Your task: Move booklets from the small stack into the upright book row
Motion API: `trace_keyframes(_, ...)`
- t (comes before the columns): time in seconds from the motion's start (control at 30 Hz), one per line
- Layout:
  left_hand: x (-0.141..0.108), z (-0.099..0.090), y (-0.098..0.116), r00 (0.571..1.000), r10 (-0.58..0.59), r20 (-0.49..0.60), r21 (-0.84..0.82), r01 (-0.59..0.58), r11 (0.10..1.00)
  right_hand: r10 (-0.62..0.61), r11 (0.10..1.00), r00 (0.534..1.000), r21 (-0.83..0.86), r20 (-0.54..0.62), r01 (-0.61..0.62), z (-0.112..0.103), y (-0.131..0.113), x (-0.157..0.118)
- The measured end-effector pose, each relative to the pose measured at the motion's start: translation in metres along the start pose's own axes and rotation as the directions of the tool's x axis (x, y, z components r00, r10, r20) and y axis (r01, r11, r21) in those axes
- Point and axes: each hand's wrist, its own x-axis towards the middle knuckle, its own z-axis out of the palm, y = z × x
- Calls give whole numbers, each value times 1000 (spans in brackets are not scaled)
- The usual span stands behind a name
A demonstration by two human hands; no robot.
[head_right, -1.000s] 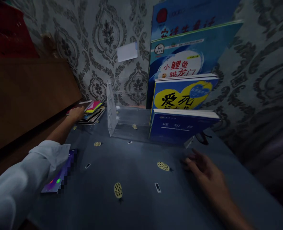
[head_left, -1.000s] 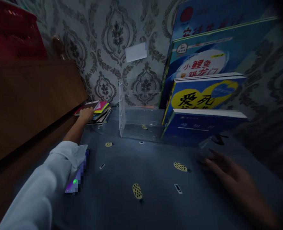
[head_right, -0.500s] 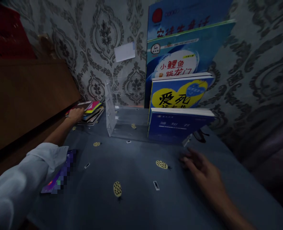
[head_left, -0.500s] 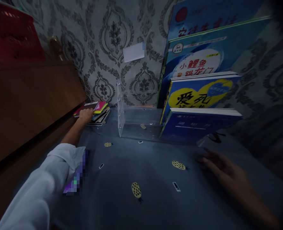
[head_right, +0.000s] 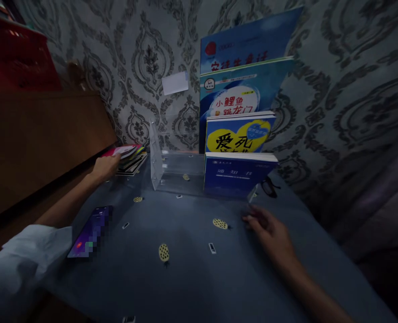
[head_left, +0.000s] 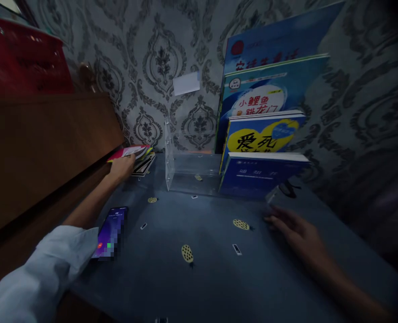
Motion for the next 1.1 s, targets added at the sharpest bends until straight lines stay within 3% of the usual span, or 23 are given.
trace_keyframes(0.13,-55,-30,17,996,-44,-83,93,51,994,-83,997,995,-5,48,83,0,5,-1)
trace_keyframes(0.2,-97,-31,38,992,-24,-121,101,36,994,-135,990,987,-33,88,139,3,6,-4)
trace_keyframes(0.23,-121,-25,52,994,-14,-110,78,23,997,-168,983,979,-50,119,175,5,6,-6)
trace_keyframes(0.33,-194,12,103,977,191,-99,-67,-198,978,-278,946,931,-98,236,308,12,3,-17)
trace_keyframes(0.43,-249,54,148,846,449,-288,-142,-502,853,-385,874,849,-152,362,461,21,-4,-33)
trace_keyframes(0.5,-266,67,163,785,505,-359,-165,-586,793,-433,815,783,-177,447,551,26,-8,-44)
trace_keyframes(0.57,-267,67,161,748,556,-362,-234,-651,722,-465,767,717,-168,519,620,33,-13,-56)
trace_keyframes(0.63,-254,59,149,742,594,-309,-338,-670,661,-498,730,645,-121,579,673,40,-16,-67)
trace_keyframes(0.67,-244,55,140,763,587,-271,-384,-645,661,-522,709,608,-91,599,699,45,-18,-72)
trace_keyframes(0.73,-220,51,122,849,498,-176,-427,-522,739,-562,662,530,-40,636,749,59,-21,-82)
trace_keyframes(0.83,-185,61,102,929,351,-116,-441,-365,820,-576,591,438,-19,691,807,91,-29,-95)
trace_keyframes(1.0,-155,99,92,950,296,-99,-534,-302,789,-503,476,317,-49,804,878,159,-48,-100)
trace_keyframes(1.1,-153,113,91,943,306,-133,-550,-327,769,-403,438,324,-130,856,889,184,-51,-91)
